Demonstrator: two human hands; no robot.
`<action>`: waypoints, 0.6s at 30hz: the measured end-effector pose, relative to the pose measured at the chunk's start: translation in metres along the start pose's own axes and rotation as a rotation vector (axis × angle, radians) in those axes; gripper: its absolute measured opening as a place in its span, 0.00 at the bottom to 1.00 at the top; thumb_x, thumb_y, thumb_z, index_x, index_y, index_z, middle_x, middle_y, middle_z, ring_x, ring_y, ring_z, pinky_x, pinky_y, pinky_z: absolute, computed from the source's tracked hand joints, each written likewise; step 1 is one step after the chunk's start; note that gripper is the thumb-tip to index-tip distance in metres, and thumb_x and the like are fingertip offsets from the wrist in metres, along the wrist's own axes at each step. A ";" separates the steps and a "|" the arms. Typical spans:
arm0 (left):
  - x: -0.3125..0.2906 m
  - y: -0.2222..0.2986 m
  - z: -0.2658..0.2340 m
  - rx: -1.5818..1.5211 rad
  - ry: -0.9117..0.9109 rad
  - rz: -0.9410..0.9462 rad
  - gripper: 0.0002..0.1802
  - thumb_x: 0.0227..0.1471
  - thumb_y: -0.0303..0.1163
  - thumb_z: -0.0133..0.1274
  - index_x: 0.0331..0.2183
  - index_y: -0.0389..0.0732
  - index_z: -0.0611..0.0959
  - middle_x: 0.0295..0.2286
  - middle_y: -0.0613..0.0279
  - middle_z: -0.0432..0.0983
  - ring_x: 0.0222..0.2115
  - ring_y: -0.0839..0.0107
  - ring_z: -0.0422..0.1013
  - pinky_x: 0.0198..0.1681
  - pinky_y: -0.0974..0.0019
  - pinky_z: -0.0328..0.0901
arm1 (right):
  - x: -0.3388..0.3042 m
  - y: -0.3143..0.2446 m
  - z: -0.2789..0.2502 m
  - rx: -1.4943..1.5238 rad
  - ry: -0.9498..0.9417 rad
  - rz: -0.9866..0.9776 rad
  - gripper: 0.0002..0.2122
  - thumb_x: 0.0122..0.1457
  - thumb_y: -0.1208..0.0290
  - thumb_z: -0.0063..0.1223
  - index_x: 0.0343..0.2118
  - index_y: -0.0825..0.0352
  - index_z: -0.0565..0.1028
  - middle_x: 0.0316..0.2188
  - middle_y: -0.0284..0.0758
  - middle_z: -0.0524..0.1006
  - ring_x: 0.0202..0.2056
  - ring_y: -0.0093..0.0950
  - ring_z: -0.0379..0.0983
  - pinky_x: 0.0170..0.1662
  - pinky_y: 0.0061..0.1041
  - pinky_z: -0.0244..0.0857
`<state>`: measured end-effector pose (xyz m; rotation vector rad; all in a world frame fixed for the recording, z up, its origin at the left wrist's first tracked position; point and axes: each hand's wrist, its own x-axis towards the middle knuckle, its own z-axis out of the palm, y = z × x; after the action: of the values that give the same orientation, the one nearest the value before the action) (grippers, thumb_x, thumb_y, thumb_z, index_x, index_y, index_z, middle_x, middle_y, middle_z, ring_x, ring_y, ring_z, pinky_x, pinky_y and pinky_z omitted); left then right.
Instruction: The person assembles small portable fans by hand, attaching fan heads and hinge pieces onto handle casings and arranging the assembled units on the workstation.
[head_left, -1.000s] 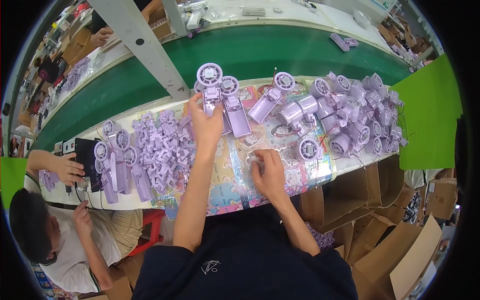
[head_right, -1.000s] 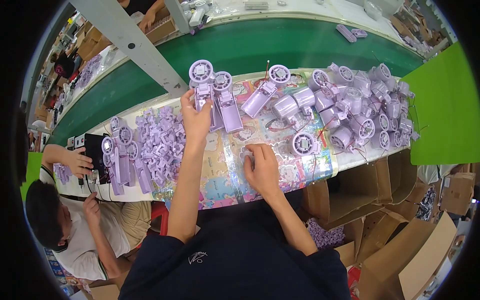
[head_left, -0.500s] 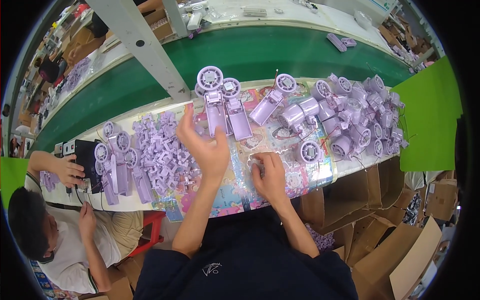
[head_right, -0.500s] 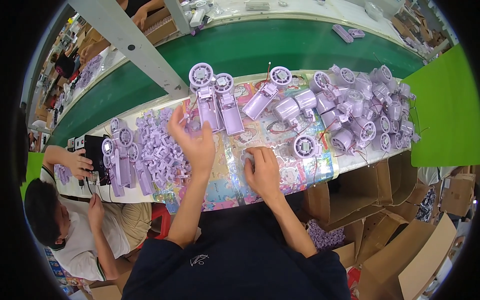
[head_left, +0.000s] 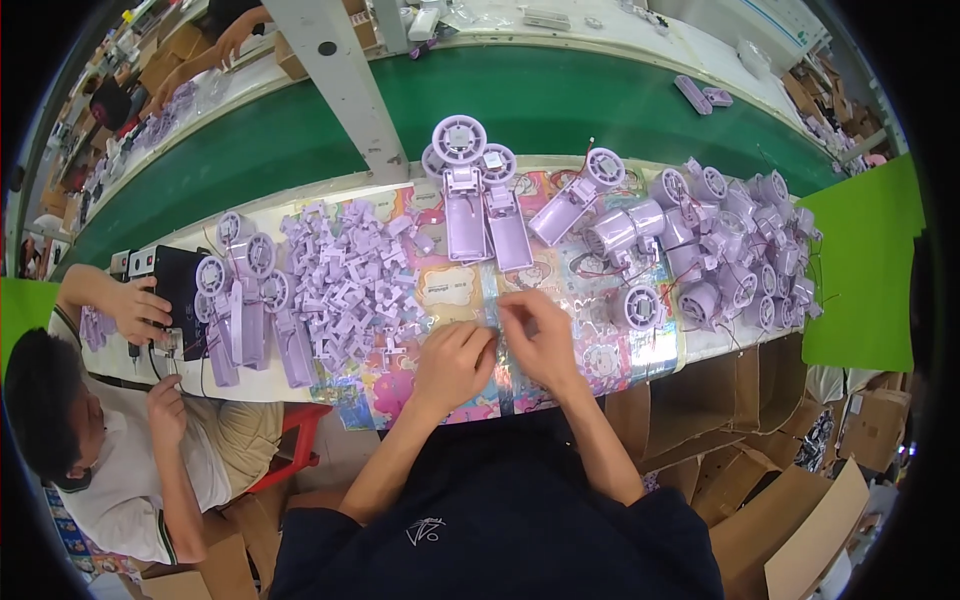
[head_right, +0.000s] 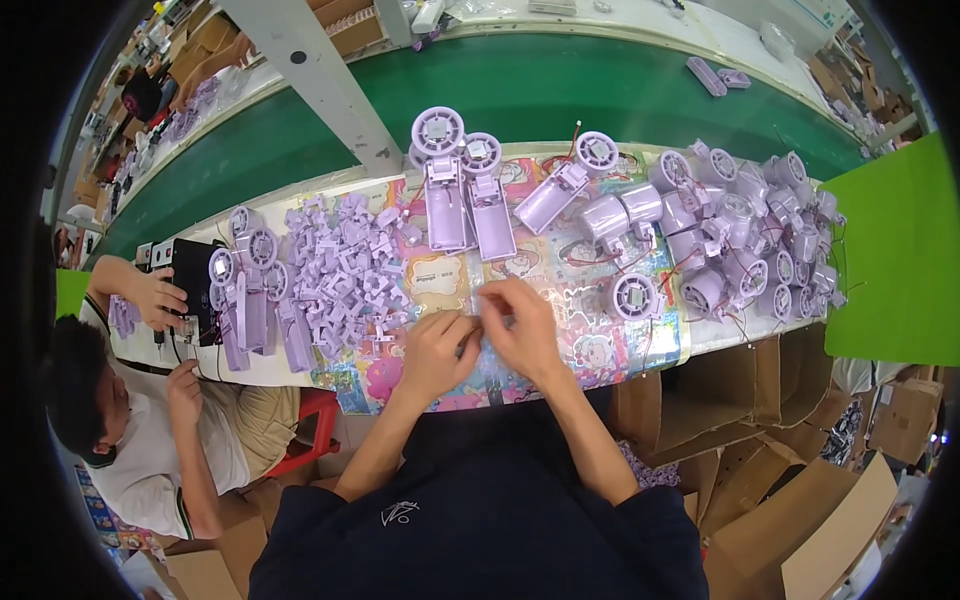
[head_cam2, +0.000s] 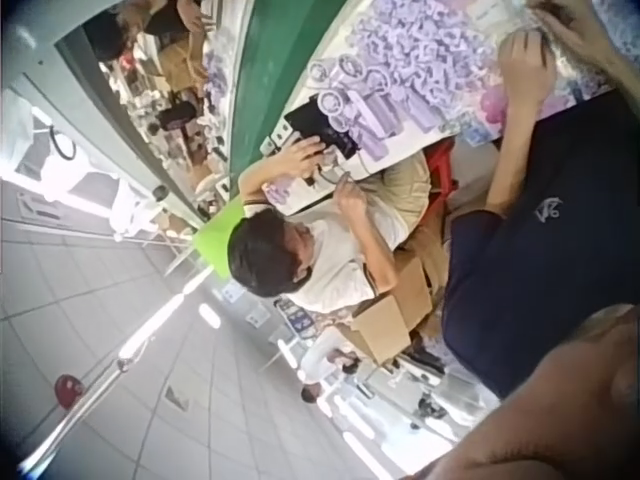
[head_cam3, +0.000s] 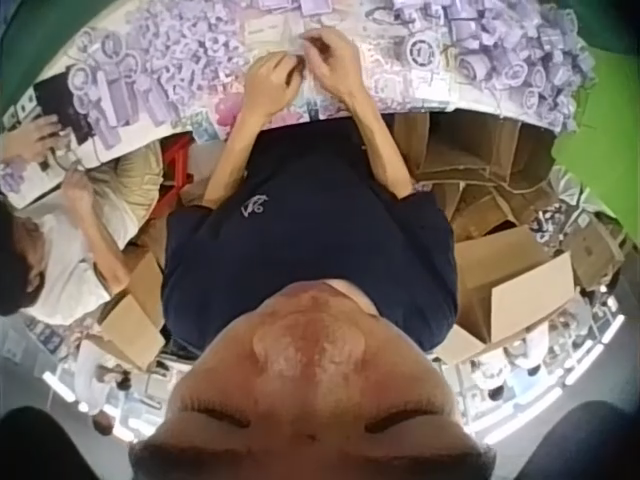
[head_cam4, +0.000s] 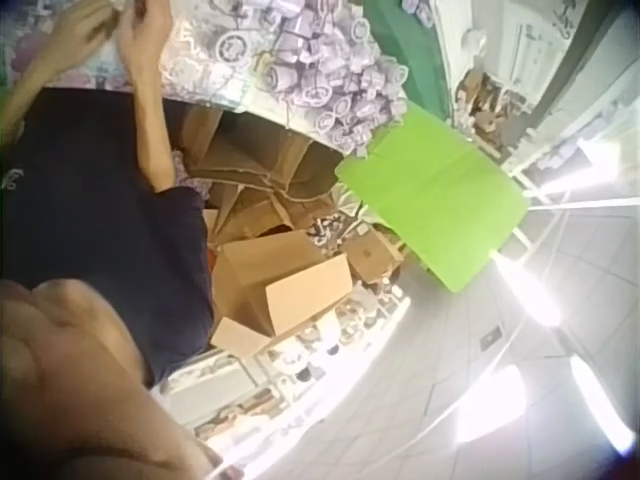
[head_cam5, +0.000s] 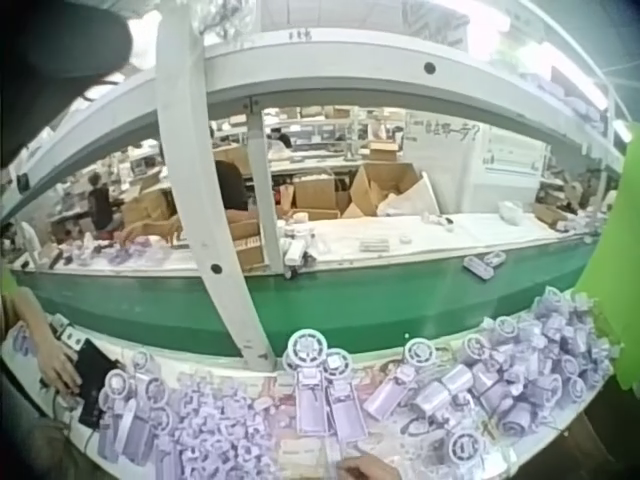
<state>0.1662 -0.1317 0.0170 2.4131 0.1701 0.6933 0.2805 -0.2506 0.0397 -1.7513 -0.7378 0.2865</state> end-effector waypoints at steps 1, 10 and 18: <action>-0.004 -0.005 0.003 0.048 -0.044 -0.040 0.10 0.44 0.27 0.63 0.33 0.37 0.84 0.27 0.56 0.78 0.28 0.53 0.76 0.32 0.53 0.69 | 0.006 -0.005 0.008 0.019 -0.066 -0.051 0.08 0.55 0.77 0.62 0.38 0.67 0.80 0.31 0.37 0.78 0.32 0.35 0.78 0.36 0.29 0.73; -0.012 -0.007 0.001 -0.140 -0.055 -0.216 0.17 0.45 0.30 0.63 0.39 0.35 0.84 0.33 0.48 0.83 0.35 0.46 0.79 0.37 0.47 0.72 | 0.044 -0.033 0.055 -0.198 -0.316 -0.074 0.15 0.50 0.66 0.70 0.38 0.68 0.82 0.31 0.37 0.80 0.30 0.33 0.78 0.36 0.31 0.73; -0.013 -0.008 0.002 -0.138 -0.048 -0.159 0.16 0.45 0.28 0.62 0.39 0.33 0.84 0.35 0.48 0.82 0.37 0.45 0.78 0.39 0.48 0.71 | 0.040 -0.025 0.058 0.005 -0.271 0.064 0.10 0.57 0.77 0.63 0.42 0.68 0.80 0.29 0.37 0.80 0.29 0.27 0.78 0.35 0.26 0.72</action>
<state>0.1565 -0.1304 0.0054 2.2540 0.2823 0.5563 0.2718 -0.1774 0.0520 -1.7521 -0.8742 0.5772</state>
